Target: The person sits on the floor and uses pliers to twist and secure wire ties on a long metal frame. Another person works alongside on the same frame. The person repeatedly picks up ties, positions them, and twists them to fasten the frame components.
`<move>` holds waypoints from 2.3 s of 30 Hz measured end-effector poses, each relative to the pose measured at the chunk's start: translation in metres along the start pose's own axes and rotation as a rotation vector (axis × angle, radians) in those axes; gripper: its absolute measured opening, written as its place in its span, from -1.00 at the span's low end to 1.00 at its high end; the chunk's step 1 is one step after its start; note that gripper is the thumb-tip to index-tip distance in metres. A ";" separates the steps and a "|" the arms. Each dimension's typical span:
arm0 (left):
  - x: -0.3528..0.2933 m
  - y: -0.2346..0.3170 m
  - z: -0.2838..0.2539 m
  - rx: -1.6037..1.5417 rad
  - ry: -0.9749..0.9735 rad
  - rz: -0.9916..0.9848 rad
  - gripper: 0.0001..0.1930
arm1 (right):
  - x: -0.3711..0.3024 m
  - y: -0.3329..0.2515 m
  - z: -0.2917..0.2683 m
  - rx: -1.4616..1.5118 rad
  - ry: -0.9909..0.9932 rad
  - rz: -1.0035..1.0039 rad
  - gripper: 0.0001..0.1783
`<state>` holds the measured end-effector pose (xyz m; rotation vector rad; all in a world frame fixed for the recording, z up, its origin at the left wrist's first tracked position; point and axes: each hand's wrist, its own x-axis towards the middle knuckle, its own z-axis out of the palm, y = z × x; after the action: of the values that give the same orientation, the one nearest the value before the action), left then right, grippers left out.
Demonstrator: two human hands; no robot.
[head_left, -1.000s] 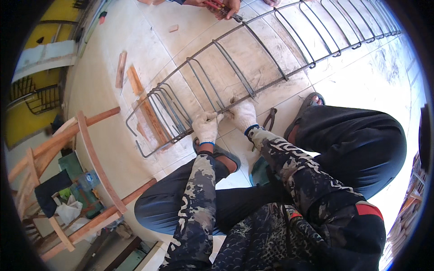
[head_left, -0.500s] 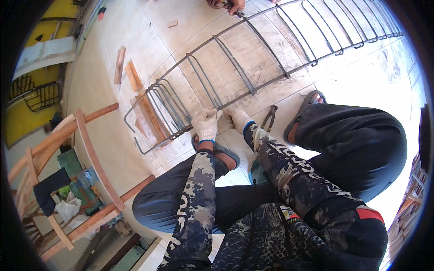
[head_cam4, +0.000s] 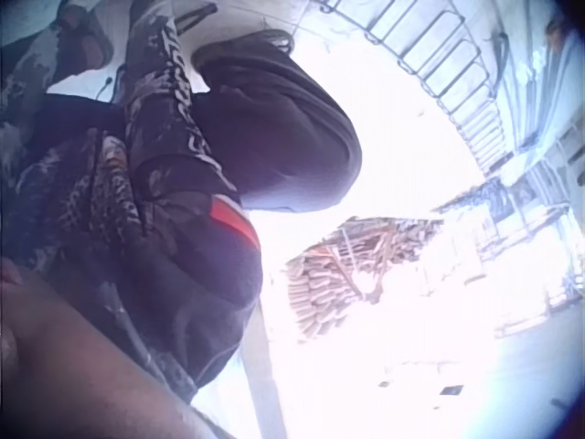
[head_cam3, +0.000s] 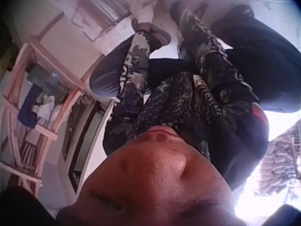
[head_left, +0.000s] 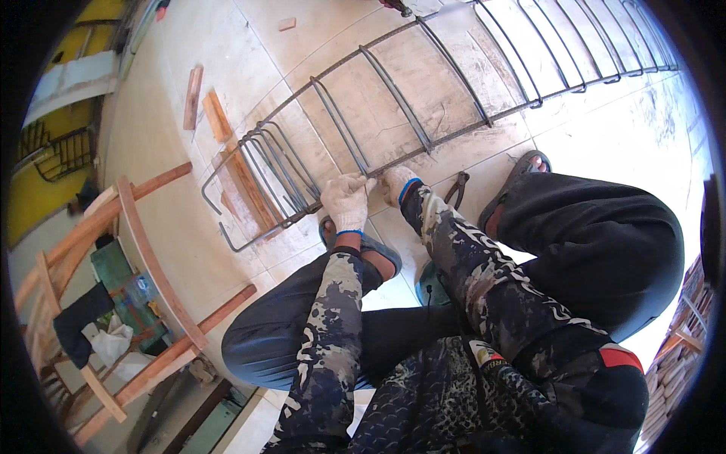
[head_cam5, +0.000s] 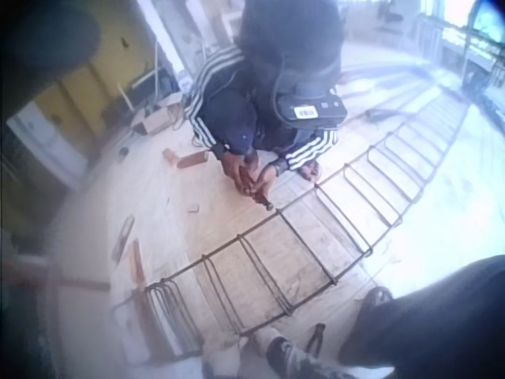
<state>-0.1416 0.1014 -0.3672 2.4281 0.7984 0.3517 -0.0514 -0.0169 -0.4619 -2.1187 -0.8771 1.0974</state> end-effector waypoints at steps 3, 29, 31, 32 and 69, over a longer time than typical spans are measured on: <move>-0.005 -0.004 -0.006 -0.096 0.032 -0.019 -0.78 | 0.000 0.002 0.021 0.066 0.146 -0.018 -0.71; 0.008 -0.042 0.006 -0.306 -0.183 0.131 -0.89 | -0.080 -0.106 -0.029 0.189 0.664 0.231 -0.49; 0.007 -0.038 -0.004 -0.273 -0.209 0.147 -0.89 | -0.083 -0.115 -0.033 0.135 0.663 0.159 -0.54; 0.007 -0.036 -0.010 -0.242 -0.229 0.169 -0.89 | -0.085 -0.118 -0.034 0.112 0.666 0.131 -0.56; 0.006 -0.011 -0.015 -0.002 -0.036 -0.145 -0.56 | -0.062 -0.064 0.000 1.640 0.263 0.384 -0.82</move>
<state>-0.1482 0.1187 -0.3612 2.3515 0.9517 0.2516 -0.0966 -0.0256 -0.3858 -0.9083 0.5508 1.0264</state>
